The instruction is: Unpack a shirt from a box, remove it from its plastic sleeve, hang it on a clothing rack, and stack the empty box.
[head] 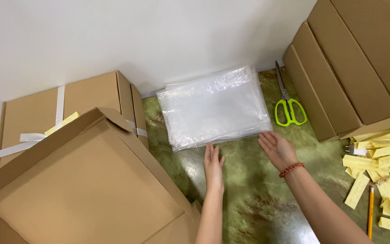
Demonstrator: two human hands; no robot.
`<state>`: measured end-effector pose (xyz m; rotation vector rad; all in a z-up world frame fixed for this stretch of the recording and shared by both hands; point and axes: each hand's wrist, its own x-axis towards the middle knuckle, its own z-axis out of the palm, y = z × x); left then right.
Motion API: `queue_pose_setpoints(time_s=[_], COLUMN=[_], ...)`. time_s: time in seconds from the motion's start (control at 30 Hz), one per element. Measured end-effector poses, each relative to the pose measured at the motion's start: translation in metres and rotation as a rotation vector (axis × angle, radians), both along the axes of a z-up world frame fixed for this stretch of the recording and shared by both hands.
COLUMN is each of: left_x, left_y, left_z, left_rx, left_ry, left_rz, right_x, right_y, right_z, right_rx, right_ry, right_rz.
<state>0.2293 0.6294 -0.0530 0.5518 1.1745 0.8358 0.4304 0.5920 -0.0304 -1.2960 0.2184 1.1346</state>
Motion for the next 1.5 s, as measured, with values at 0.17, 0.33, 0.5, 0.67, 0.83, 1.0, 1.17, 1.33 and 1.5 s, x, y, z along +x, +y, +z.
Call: queue_pose_setpoints(time_s=[0.17,0.33,0.5,0.67,0.83,1.0,1.17,1.33,1.5], left_x=[-0.007,-0.009,0.008,0.020,-0.014,-0.105,-0.214,-0.259,-0.269], left_y=[0.006,-0.009,-0.060,-0.139,-0.195,-0.262,-0.370,-0.447,-0.462], left_z=[-0.005,-0.008,0.009,0.019,0.062,0.101,0.082,0.064,-0.011], left_rx=[0.043,0.208,0.385,0.335,0.277,0.203,0.241,0.208,0.539], left_ry=[0.023,0.102,0.757,0.705,0.454,0.121,0.229,0.770,1.235], left_rz=[-0.032,-0.088,-0.793,-0.974,-0.753,-0.358,0.160,-0.066,-0.171], right_x=[0.006,-0.024,-0.067,-0.073,-0.049,-0.021,-0.024,-0.053,-0.122], right_y=[-0.001,-0.059,-0.134,-0.186,-0.214,-0.234,-0.238,-0.191,-0.134], right_z=[0.015,-0.029,-0.059,-0.083,-0.096,-0.111,-0.131,-0.106,-0.009], right_rx=[-0.027,-0.243,-0.450,-0.390,-0.308,-0.075,-0.056,-0.142,0.098], right_ry=[-0.123,-0.746,-1.500,-1.589,-1.621,-1.722,-1.707,-1.463,-1.115], right_rz=[0.132,0.470,1.047,1.066,1.198,1.285,1.199,1.283,1.253])
